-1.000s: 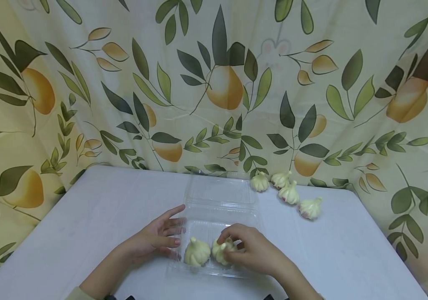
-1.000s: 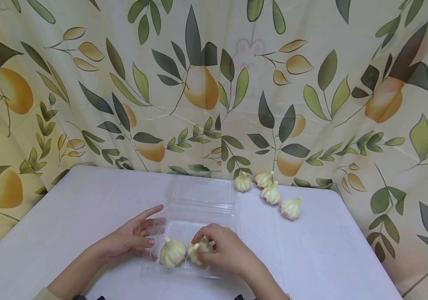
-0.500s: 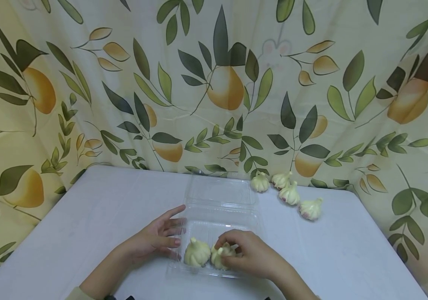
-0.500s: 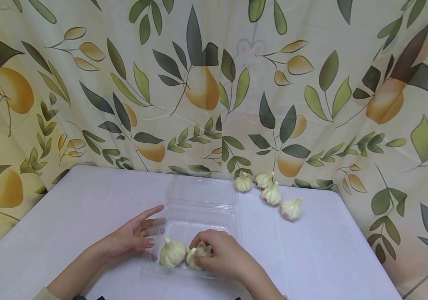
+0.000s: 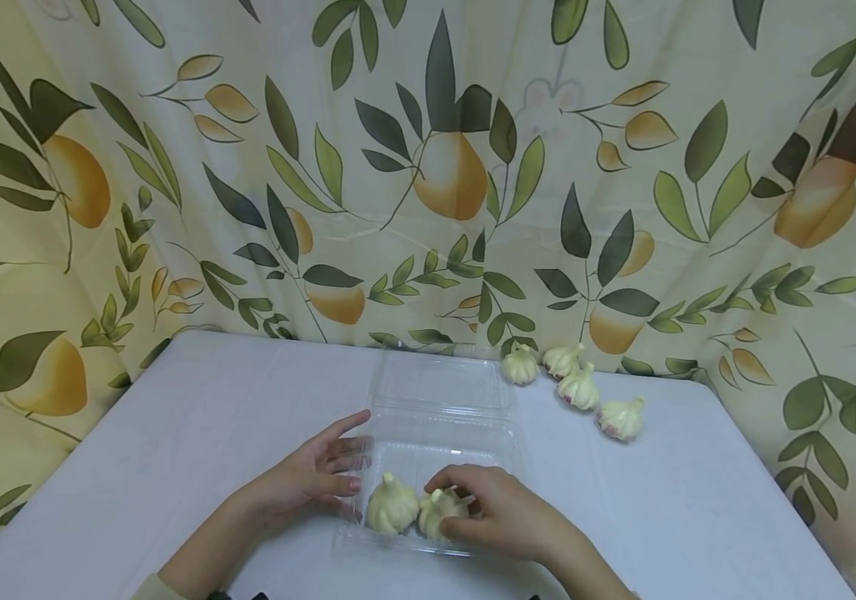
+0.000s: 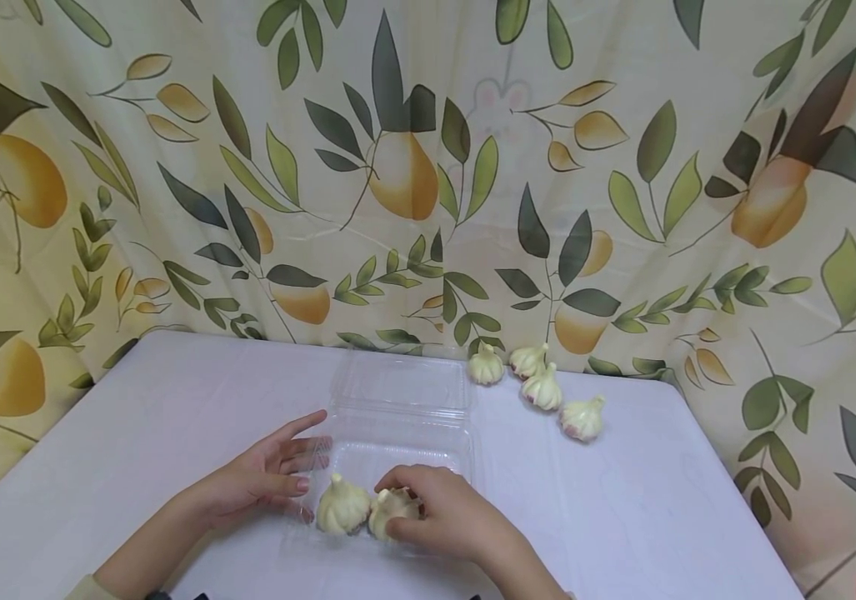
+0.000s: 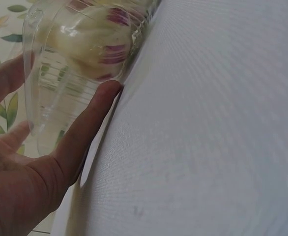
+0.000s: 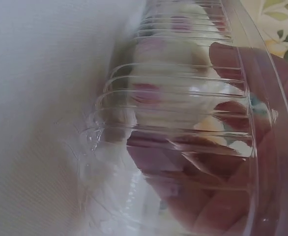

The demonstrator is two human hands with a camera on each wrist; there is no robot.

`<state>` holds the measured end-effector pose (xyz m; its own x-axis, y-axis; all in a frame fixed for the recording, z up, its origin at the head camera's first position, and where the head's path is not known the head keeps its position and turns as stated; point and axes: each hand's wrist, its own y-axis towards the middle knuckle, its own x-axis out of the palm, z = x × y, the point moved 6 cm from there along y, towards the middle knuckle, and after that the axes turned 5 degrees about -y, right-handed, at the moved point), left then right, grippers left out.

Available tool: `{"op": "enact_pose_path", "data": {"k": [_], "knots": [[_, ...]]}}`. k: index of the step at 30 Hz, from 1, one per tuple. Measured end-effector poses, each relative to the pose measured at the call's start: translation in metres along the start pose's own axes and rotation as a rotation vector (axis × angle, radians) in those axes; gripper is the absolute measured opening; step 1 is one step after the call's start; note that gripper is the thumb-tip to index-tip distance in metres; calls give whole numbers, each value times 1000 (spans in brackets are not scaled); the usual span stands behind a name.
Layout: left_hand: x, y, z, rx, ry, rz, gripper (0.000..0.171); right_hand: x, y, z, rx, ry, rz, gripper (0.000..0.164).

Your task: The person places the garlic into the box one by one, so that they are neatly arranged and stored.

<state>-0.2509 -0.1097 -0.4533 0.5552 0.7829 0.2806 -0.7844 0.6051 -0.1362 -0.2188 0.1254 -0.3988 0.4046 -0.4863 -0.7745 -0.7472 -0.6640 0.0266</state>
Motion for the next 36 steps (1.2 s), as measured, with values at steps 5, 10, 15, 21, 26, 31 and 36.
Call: {"op": "enact_pose_path", "data": {"k": [5, 10, 15, 21, 26, 31, 36], "knots": [[0, 0, 0, -4, 5, 5, 93, -3, -2, 0, 4, -29, 1, 35], [0, 0, 0, -4, 4, 5, 93, -12, -4, 1, 18, 5, 3, 36], [0, 0, 0, -6, 5, 7, 93, -26, -9, 1, 30, 29, 30, 36], [0, -1, 0, -5, 5, 6, 93, -42, -15, 8, 47, 18, 88, 36], [0, 0, 0, -6, 10, 6, 93, -58, -19, 17, 80, 14, 144, 37], [0, 0, 0, -6, 8, 6, 94, -73, -25, 27, 130, -2, 219, 39], [0, 0, 0, -3, 3, 7, 93, -83, -30, 36, 183, -10, 261, 40]]}}
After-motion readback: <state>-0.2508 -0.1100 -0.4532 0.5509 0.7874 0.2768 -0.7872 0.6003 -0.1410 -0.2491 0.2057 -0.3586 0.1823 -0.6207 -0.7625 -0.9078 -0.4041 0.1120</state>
